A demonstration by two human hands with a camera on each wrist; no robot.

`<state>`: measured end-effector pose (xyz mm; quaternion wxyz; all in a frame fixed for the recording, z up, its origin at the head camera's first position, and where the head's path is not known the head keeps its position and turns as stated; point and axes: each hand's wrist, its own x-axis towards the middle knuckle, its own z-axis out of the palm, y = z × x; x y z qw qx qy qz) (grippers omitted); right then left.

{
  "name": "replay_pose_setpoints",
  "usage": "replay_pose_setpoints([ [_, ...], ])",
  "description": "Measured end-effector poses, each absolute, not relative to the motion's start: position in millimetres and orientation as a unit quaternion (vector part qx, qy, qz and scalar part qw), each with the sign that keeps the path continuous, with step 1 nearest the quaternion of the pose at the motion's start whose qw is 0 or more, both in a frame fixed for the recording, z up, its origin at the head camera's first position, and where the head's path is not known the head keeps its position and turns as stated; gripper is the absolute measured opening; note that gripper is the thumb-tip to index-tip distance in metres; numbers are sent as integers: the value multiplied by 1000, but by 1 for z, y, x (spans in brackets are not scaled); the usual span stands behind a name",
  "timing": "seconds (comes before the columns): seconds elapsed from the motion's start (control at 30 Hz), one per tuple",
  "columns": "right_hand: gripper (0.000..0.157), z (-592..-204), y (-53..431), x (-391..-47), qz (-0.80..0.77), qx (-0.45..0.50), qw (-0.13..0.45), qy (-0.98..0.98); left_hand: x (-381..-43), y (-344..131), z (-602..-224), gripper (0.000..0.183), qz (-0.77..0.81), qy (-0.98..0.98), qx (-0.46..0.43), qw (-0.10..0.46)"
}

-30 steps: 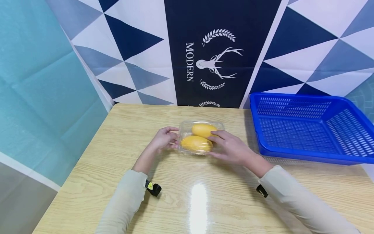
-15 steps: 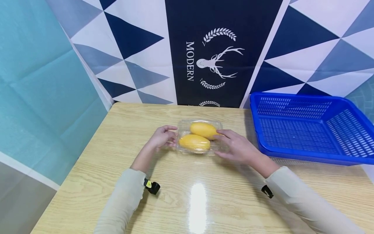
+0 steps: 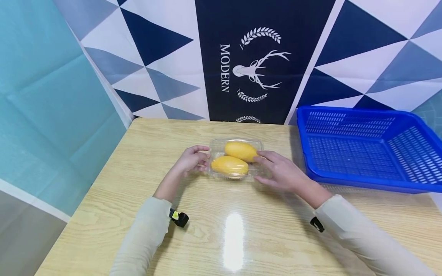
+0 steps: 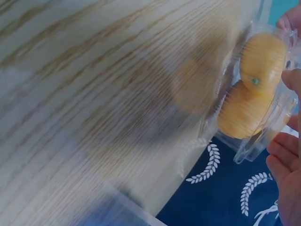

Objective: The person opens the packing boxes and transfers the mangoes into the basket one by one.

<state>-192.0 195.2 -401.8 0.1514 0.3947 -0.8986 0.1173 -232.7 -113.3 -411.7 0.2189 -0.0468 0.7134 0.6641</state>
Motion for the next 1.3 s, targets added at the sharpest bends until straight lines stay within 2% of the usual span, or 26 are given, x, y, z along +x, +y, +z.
replay_pose_setpoints([
  [0.23, 55, -404, 195, -195, 94, 425, 193, -879, -234, -112, -413, 44, 668, 709, -54, 221],
  [0.5, 56, -403, 192, -196, 107, 422, 185, -881, -235, -112, -412, 45, 674, 704, -56, 217],
  [0.8, 50, -409, 188, -202, 90, 468, 272, -836, -235, -112, -413, 47, 678, 700, -57, 219],
  [1.1, 49, -412, 186, -201, 70, 472, 302, -826, -236, -113, -413, 46, 676, 702, -56, 217],
  [1.3, 50, -417, 185, -206, 52, 499, 343, -794, -236, -112, -413, 46, 673, 704, -55, 221],
])
